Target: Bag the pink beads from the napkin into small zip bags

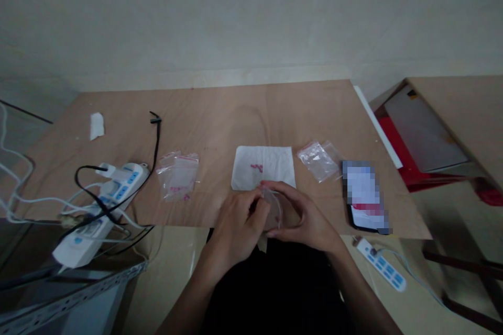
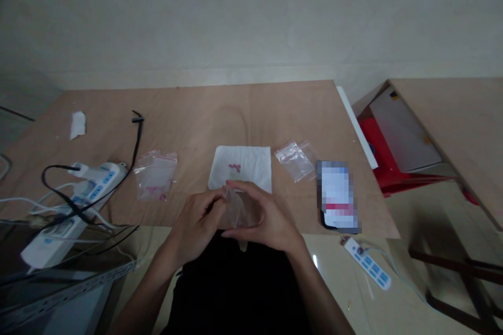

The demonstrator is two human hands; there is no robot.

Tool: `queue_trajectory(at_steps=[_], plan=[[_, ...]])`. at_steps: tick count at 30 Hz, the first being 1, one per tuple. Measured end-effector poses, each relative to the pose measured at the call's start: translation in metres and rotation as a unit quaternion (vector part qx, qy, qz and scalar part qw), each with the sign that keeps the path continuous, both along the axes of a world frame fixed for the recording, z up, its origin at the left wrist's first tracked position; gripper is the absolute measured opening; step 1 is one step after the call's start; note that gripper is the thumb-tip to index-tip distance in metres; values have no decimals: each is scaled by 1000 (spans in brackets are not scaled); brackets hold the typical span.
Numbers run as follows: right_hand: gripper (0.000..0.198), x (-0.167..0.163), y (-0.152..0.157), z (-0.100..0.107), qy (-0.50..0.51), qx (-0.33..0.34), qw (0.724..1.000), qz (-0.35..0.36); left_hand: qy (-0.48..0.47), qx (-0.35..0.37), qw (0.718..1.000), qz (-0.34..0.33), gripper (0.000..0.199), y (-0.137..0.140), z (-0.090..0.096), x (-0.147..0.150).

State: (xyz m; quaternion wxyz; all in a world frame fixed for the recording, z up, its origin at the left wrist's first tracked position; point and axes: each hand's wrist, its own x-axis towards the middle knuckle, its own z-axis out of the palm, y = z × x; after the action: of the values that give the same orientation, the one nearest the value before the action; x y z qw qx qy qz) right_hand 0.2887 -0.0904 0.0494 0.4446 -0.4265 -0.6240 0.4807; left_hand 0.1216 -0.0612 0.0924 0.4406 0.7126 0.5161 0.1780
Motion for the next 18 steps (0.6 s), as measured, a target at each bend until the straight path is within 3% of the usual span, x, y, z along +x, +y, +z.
queue_trajectory(at_steps=[5, 8, 10, 12, 13, 15, 17, 18], plan=[[54, 2, 8, -10, 50, -11, 999, -15, -36, -21, 999, 14, 29, 0, 0, -4], [56, 6, 19, -8, 48, -17, 999, -16, -112, -25, 989, 96, 28, 4, -7, -2], [57, 10, 32, 2, -2, 1, 1000, -6, -216, -55, 954, 199, 26, 11, -18, 2], [54, 12, 51, 20, -120, 39, 991, 38, -338, -166, 888, 264, 28, 22, -30, 10], [50, 12, 61, 30, -202, 63, 974, 74, -386, -240, 849, 270, 33, 28, -37, 14], [41, 7, 78, 52, -386, 109, 901, 168, -443, -322, 801, 242, 34, 38, -48, 23], [32, -3, 90, 69, -523, 159, 801, 244, -469, -316, 794, 223, 30, 44, -57, 32], [27, -8, 93, 73, -561, 182, 764, 262, -475, -295, 799, 221, 28, 46, -61, 36]])
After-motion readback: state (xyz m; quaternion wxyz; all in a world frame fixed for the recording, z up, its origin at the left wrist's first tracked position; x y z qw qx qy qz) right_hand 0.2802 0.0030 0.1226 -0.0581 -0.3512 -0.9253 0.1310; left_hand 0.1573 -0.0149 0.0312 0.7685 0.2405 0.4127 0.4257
